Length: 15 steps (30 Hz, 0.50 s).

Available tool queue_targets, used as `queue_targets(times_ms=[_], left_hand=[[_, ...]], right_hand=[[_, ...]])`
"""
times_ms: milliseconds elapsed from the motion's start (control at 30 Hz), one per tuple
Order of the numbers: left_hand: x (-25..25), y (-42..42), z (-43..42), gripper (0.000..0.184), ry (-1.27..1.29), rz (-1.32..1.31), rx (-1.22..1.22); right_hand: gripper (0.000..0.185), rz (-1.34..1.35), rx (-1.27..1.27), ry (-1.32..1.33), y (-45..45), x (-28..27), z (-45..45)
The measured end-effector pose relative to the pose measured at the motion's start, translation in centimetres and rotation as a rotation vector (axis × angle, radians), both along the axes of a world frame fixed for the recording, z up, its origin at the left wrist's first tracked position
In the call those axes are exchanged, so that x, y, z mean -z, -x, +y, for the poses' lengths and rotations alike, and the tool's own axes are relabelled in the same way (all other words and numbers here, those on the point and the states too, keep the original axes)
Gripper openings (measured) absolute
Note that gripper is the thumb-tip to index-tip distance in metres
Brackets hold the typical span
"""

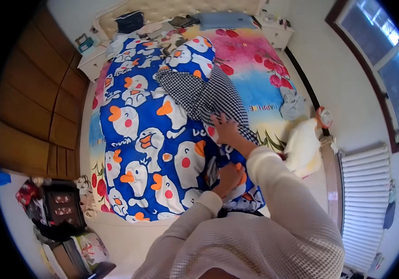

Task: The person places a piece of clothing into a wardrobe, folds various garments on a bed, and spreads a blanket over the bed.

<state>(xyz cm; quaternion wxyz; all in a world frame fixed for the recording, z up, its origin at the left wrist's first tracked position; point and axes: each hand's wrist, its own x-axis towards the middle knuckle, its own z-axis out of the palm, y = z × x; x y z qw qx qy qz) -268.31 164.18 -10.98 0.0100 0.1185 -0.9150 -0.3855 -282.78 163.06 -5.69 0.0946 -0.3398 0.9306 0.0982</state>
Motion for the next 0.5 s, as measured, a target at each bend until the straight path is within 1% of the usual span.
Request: queue_targets(times_ms=[67, 100, 133, 167, 200, 233, 267, 300, 333, 367, 400, 433, 467, 500], left_hand=[[-1.8, 0.7, -1.4, 0.04, -0.102, -0.178, 0.056], [-2.0, 0.3, -2.1, 0.04, -0.115, -0.166, 0.029], [-2.0, -0.5, -3.0, 0.036, -0.297, -0.021, -0.031], [-2.0, -1.0, -4.3, 0.033, -0.47, 0.136, -0.088], [-1.8, -2.0, -6.5, 0.036, -0.662, 0.113, -0.115], [-0.9, -4.0, -9.3, 0.04, -0.853, 0.121, -0.184], [0.0, -5.9, -12.0, 0.047, -1.042, 0.137, -0.262], [1.3, -8.5, -14.2, 0.05, -1.238, 0.186, -0.393], [1.5, -10.1, -16.1, 0.049, -1.416, 0.254, -0.674], [2.8, -12.2, -18.1, 0.051, -1.537, 0.368, -0.72], [4.8, -14.2, -20.5, 0.048, -1.64, 0.377, -0.967], [5.9, -16.4, -22.2, 0.047, -1.705, 0.393, -1.075], [8.1, -18.7, -22.9, 0.046, -1.686, 0.586, -0.963], [8.7, -20.4, -23.3, 0.049, -1.677, 0.62, -0.996]], right_hand=[[0.078, -0.242, 0.356, -0.029, 2.9, 4.4, -0.9], [0.064, -0.31, 0.453, 0.112, 4.3, 4.7, -0.6], [0.051, -0.372, 0.547, 0.259, 5.7, 4.8, -0.3], [0.048, -0.356, 0.602, 0.461, 7.6, 3.7, -0.4], [0.045, -0.321, 0.585, 0.633, 8.9, 1.9, -1.5], [0.043, -0.313, 0.525, 0.803, 9.6, -0.5, -3.4], [0.04, -0.345, 0.42, 0.963, 9.3, -3.3, -6.1], [0.038, -0.419, 0.277, 1.075, 7.4, -5.6, -9.3], [0.035, -0.524, 0.11, 1.124, 4.1, -7.2, -12.7], [0.033, -0.632, -0.061, 1.112, -0.2, -7.7, -15.8], [0.031, -0.745, -0.253, 1.041, -5.2, -7.0, -18.3], [0.029, -0.856, -0.456, 0.917, -10.3, -5.3, -19.7], [0.027, -0.965, -0.648, 0.763, -15.0, -2.9, -19.8], [0.025, -1.067, -0.797, 0.622, -19.1, -0.2, -18.9]])
